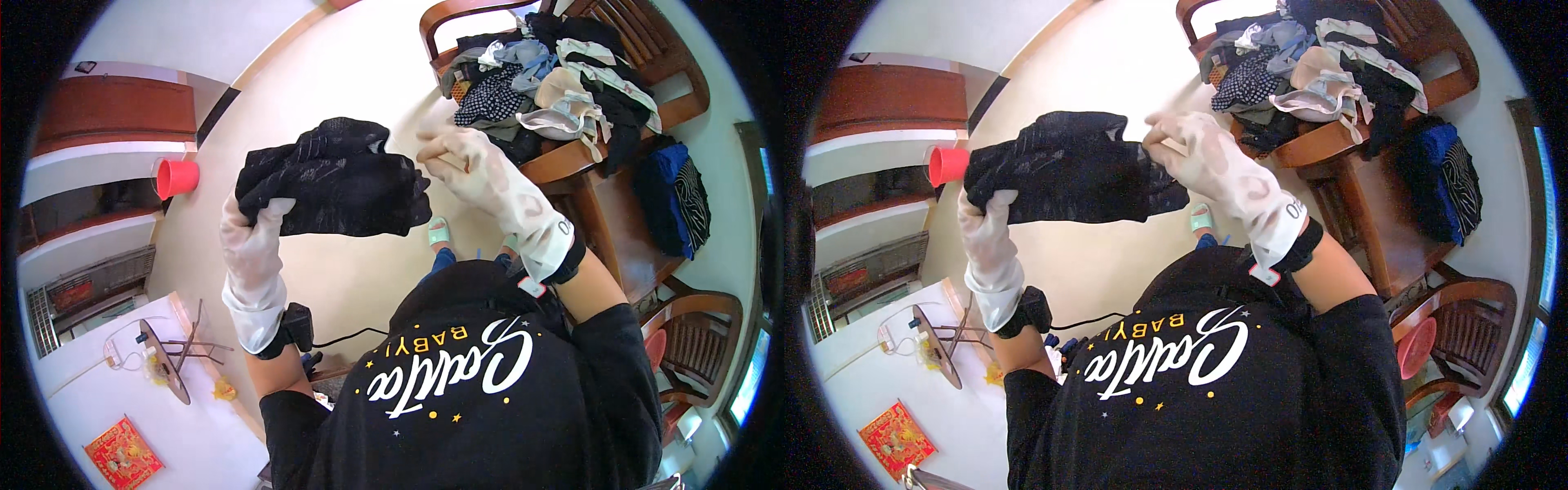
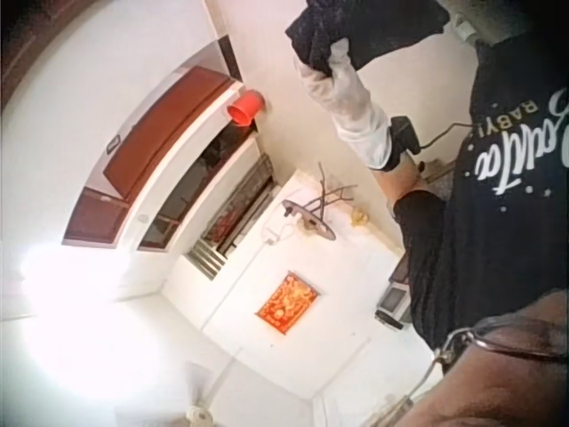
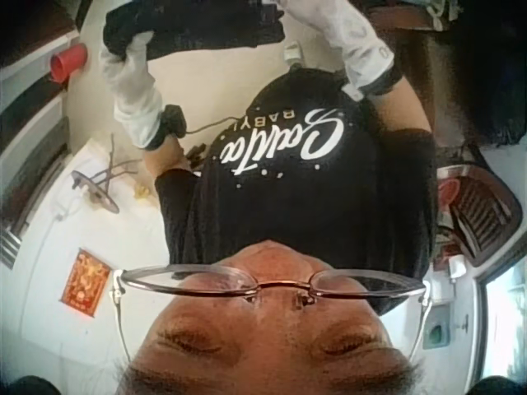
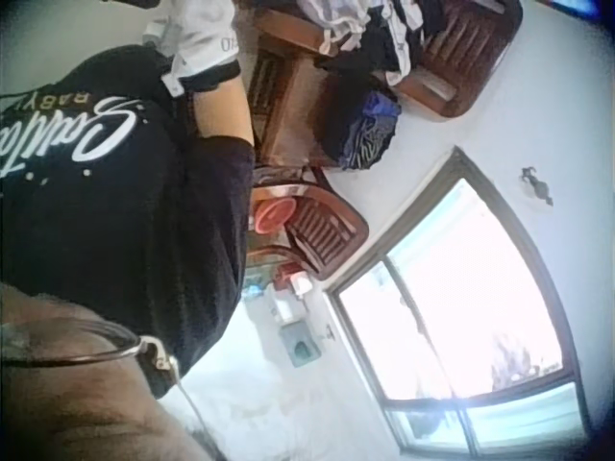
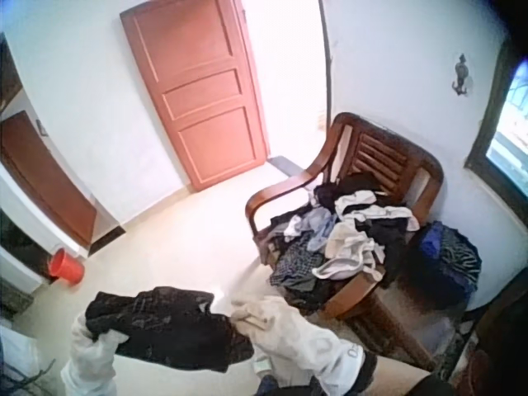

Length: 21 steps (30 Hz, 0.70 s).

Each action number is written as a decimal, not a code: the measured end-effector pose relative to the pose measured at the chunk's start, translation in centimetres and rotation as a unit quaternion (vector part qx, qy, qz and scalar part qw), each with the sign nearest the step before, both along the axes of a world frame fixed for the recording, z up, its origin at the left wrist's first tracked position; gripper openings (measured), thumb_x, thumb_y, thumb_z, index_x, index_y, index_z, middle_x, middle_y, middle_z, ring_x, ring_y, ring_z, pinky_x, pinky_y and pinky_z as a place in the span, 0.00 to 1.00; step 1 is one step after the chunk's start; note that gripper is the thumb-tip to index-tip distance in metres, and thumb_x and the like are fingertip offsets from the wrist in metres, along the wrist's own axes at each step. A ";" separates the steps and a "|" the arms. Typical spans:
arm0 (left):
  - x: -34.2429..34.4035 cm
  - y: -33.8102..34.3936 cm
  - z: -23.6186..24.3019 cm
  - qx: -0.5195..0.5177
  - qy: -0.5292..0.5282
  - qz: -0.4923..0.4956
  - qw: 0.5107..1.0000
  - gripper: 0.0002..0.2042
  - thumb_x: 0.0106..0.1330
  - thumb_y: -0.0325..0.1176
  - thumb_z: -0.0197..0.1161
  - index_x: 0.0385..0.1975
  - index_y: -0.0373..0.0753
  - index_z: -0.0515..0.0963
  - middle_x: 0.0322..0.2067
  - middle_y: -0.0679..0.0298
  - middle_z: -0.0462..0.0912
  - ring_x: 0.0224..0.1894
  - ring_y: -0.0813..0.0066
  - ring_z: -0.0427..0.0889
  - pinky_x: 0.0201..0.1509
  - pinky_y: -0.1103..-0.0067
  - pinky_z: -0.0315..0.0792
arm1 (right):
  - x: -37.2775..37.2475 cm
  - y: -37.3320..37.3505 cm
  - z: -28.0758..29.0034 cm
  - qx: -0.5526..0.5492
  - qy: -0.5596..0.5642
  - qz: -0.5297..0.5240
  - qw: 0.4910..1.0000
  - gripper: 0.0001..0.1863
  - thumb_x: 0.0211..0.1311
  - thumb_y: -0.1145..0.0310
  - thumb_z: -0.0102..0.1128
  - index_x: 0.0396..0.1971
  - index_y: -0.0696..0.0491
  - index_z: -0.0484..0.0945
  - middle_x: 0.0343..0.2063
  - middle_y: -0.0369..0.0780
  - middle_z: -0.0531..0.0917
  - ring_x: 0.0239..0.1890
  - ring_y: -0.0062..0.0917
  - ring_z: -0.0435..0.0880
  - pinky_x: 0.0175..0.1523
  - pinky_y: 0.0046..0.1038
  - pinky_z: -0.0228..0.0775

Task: Sorting and folding a pile of clothes from a chair and placing them into bags.

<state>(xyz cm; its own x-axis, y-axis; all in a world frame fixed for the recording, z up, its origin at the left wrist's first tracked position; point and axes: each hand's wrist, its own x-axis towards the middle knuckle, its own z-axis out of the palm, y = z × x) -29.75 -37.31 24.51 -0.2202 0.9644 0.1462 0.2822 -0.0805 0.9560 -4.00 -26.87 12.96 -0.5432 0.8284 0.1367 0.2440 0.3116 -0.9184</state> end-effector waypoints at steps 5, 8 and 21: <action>1.1 0.6 0.7 0.013 0.002 -0.024 1.000 0.12 0.59 0.23 0.64 0.43 0.30 0.79 0.41 0.62 0.83 0.42 0.76 0.79 0.51 0.81 0.71 | -2.1 -1.2 1.5 0.025 -0.050 0.045 0.997 0.48 0.42 0.60 0.75 0.65 0.52 0.58 0.67 0.52 0.57 0.67 0.46 0.59 0.70 0.35 0.52; 0.8 0.4 0.1 0.015 0.035 -0.017 0.999 0.13 0.58 0.23 0.66 0.44 0.31 0.79 0.41 0.62 0.83 0.42 0.76 0.79 0.51 0.81 0.72 | -4.1 -1.7 1.3 0.043 -0.039 0.049 0.997 0.57 0.39 0.59 0.77 0.68 0.56 0.50 0.62 0.51 0.65 0.65 0.46 0.62 0.71 0.35 0.50; -2.5 1.2 1.8 0.008 0.079 0.003 0.997 0.14 0.56 0.20 0.66 0.44 0.32 0.80 0.40 0.62 0.84 0.41 0.78 0.80 0.48 0.83 0.72 | -1.9 4.0 5.0 -0.041 -0.141 0.079 0.986 0.22 0.50 0.72 0.69 0.48 0.50 0.79 0.37 0.38 0.84 0.39 0.20 0.82 0.46 0.23 0.72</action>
